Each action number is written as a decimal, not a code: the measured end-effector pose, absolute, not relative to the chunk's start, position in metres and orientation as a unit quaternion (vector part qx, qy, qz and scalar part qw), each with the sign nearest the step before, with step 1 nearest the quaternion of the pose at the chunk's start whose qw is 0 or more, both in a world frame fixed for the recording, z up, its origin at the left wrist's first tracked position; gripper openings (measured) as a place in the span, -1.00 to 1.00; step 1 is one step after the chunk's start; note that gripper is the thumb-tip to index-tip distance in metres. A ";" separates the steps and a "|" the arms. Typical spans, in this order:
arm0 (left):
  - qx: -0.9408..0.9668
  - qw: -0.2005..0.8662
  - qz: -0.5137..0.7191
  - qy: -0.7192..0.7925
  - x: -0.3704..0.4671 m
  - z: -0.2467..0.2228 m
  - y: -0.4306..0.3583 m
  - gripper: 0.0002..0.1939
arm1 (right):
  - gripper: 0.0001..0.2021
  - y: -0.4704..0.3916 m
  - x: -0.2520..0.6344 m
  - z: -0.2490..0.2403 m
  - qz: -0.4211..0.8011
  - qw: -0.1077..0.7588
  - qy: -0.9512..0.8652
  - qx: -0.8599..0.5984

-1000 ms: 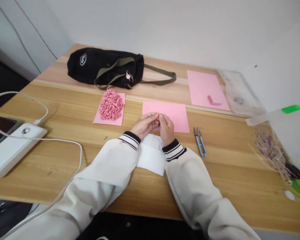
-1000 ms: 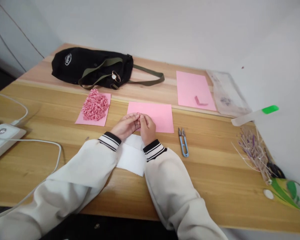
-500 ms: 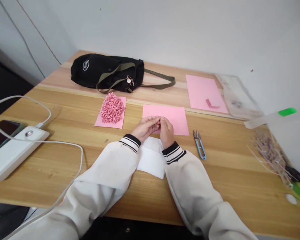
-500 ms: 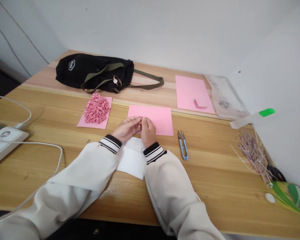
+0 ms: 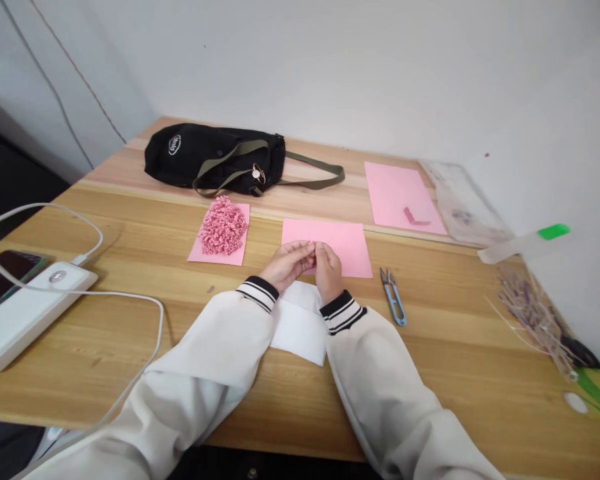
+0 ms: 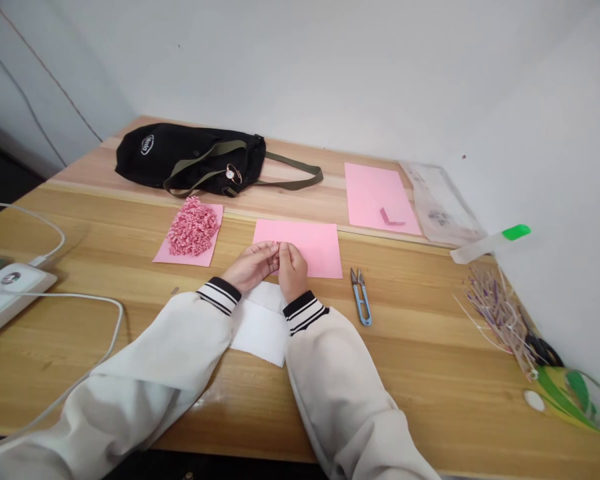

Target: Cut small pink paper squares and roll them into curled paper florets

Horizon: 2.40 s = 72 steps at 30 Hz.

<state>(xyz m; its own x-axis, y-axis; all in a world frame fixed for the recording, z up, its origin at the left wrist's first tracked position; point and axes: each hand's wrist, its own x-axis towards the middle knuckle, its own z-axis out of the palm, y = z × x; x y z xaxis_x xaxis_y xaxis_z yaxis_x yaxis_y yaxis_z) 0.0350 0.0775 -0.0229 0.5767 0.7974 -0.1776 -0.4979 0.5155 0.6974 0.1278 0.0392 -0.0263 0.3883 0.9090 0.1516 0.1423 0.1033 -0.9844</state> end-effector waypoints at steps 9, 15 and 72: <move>0.299 0.837 0.387 0.245 0.035 -0.022 0.077 -0.79 | -0.70 0.039 0.128 -0.026 0.327 0.594 -0.446 -0.584; 0.306 0.836 0.383 0.245 0.035 -0.022 0.077 -0.80 | -0.70 0.039 0.127 -0.024 0.323 0.595 -0.441 -0.589; 0.281 0.844 0.383 0.249 0.036 -0.020 0.077 -0.82 | -0.68 0.039 0.127 -0.022 0.318 0.589 -0.438 -0.600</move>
<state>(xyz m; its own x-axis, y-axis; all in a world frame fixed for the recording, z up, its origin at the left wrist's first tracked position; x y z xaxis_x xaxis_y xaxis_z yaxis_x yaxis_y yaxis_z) 0.0356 0.0770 -0.0202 0.5820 0.7869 -0.2052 -0.5070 0.5484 0.6650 0.1269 0.0391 -0.0225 0.4139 0.9003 0.1348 0.1521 0.0776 -0.9853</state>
